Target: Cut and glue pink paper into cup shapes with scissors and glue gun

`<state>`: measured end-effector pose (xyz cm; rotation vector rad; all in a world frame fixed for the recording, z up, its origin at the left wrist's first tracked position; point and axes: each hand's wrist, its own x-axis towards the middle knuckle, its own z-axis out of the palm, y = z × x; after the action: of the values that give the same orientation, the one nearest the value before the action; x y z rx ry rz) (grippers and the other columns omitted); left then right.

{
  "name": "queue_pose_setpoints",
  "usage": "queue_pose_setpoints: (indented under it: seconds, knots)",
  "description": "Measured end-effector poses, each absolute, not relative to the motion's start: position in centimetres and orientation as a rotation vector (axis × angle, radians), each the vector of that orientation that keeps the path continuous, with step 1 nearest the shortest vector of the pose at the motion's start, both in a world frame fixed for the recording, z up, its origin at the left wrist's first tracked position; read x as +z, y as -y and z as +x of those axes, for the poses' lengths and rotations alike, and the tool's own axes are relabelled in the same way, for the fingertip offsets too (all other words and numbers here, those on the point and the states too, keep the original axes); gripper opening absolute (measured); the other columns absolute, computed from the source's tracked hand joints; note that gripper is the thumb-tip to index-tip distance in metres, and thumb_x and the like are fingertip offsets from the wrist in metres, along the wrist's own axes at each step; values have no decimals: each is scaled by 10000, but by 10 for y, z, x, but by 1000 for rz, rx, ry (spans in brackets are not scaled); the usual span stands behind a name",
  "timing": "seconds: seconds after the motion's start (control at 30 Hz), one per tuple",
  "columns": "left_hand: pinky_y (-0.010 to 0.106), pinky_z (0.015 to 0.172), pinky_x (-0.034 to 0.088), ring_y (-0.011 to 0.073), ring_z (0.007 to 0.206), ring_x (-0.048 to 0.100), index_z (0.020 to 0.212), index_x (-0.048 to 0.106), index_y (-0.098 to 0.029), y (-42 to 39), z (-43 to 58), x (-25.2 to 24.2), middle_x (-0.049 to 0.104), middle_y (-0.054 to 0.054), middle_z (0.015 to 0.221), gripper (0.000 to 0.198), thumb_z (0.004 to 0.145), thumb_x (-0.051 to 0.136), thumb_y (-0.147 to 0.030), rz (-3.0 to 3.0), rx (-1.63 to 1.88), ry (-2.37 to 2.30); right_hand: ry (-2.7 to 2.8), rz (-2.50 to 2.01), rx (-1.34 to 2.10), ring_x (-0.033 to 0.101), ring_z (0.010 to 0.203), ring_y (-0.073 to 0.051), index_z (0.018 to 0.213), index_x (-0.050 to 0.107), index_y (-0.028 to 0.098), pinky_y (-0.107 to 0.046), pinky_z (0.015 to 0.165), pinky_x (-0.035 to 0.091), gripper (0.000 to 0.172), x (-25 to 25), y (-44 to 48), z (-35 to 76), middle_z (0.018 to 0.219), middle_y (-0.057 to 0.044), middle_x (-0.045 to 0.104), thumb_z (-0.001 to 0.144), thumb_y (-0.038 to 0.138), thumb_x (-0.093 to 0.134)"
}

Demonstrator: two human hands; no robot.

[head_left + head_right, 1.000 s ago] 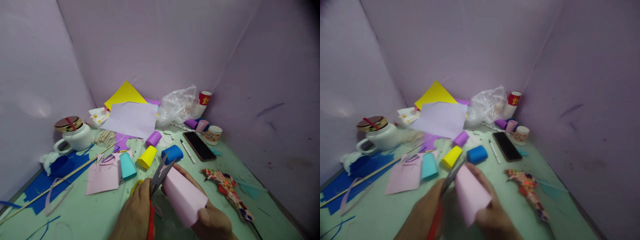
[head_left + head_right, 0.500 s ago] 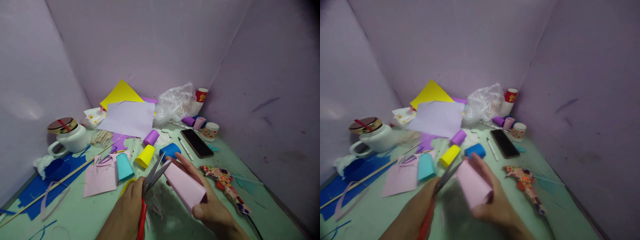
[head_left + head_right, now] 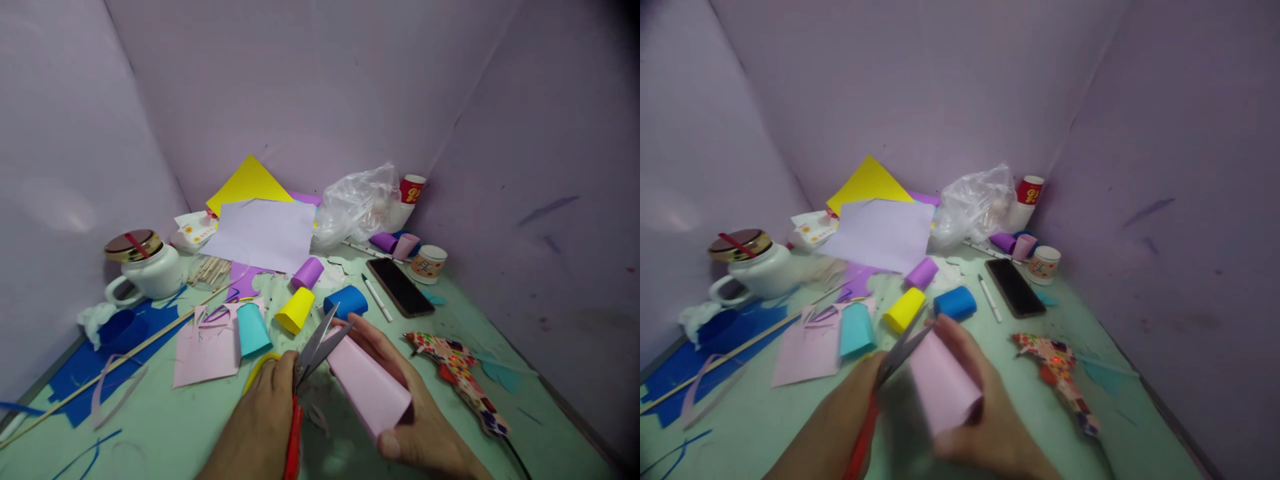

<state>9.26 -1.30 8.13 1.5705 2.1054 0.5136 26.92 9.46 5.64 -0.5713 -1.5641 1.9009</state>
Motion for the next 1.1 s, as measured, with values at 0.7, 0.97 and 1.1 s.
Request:
queue_pose_setpoints:
  seconds: [0.7,0.97,1.1]
  knots:
    - [298,773,500,231,898,675,1220,515,-217,16,89,69,691,90,1053,478,769,419,-91,1563,499,-2142,1645,-581,1835,315,1381,-387,1400,429,347,-534,1132,179,991,56,-94,273,1504,-65,399,519,493,859]
    - [241,711,537,173,770,700,1118,538,-224,16,82,70,707,31,847,276,898,372,-236,1350,911,-2184,1257,-586,2037,374,1355,-386,1364,484,295,-512,1109,251,951,54,-94,267,1472,-98,449,511,484,860]
    - [316,819,535,231,1000,671,1192,553,-224,10,83,58,701,64,1070,418,808,416,-135,1417,823,-2130,1216,-556,2044,353,1367,-385,1354,496,294,-508,1123,211,945,53,-94,267,1465,-92,458,504,488,861]
